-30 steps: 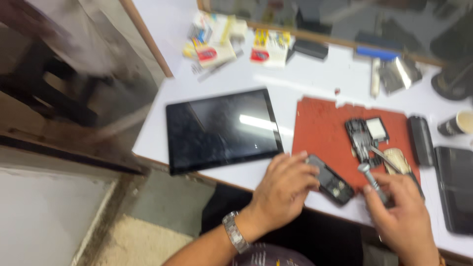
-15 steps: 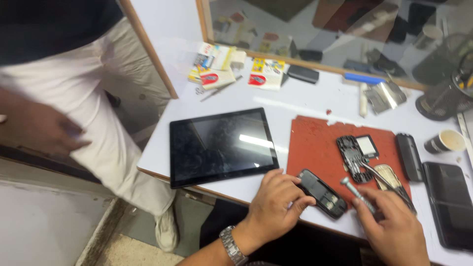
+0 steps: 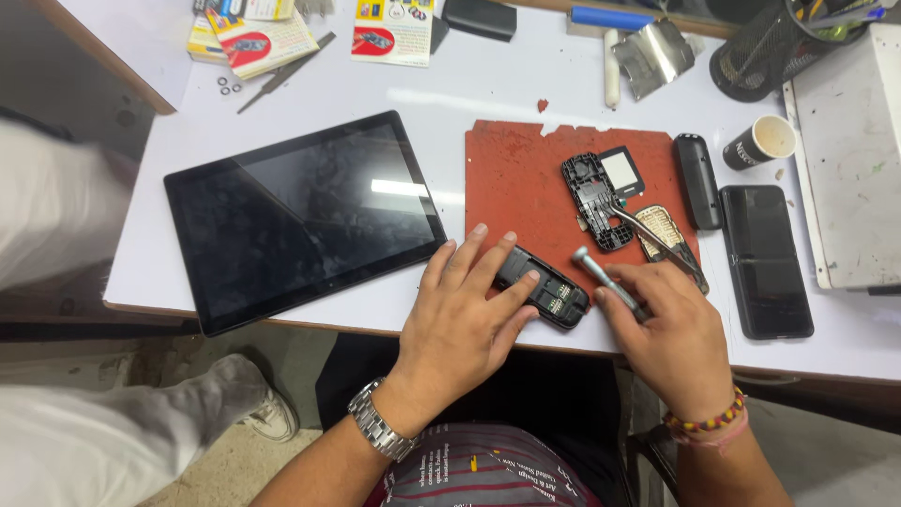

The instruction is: The person reassembles a tablet by aligning and snapping the back cover onto the chassis, then presses the edges to secure it. Afterwards, the person uses a precision screwdriver and tweezers to work on the internal components of a disassembled mobile phone.

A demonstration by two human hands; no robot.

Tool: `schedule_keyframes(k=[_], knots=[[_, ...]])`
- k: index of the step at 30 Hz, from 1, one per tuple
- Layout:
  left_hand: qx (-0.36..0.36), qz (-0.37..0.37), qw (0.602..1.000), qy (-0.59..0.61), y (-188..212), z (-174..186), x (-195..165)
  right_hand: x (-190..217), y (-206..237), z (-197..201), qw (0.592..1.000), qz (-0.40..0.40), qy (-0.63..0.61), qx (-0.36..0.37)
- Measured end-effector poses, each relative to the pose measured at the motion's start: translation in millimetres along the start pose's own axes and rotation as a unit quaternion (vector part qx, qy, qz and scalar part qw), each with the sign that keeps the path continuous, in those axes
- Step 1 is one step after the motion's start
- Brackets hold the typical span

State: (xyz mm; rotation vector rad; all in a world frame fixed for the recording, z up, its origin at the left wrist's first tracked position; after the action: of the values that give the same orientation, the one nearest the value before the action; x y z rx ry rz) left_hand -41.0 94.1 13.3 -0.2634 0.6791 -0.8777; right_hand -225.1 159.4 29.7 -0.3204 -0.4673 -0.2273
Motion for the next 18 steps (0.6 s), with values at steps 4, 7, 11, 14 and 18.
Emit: schedule_keyframes(k=[4, 7, 11, 14, 18], knots=[[0.029, 0.014, 0.999, -0.004, 0.1, -4.1, 2.5, 13.5, -1.4, 2.8, 0.995, 0.072, 0.054, -0.037], [0.036, 0.028, 0.999, 0.000, 0.7, -5.4, 4.3, 9.2, -3.3, 1.3, 0.996, 0.058, 0.060, -0.025], [0.032, 0.013, 0.999, -0.024, -1.2, -4.5, 2.1, 2.8, -5.4, 1.6, 0.998, 0.043, 0.051, -0.007], [0.041, 0.017, 0.999, -0.020, -2.0, -5.2, 3.1, -3.0, -7.2, 11.9, 0.998, 0.040, 0.046, -0.036], [0.036, 0.034, 0.999, 0.014, -0.8, -3.0, 6.8, -13.4, -12.8, 24.7, 0.994, 0.045, 0.068, -0.067]])
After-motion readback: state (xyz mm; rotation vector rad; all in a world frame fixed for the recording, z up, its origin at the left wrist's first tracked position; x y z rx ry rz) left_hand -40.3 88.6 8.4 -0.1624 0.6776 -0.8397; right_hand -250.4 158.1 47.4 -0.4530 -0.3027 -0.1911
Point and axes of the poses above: each hand's wrist, its own y-axis away from the middle knuckle, its own z-axis out of the back of the hand, x = y × z, the point moved 8 cm from there along -y, towards the middle knuckle, and after that the axes turned 3 degrees about -y, right-handed, at the moved point
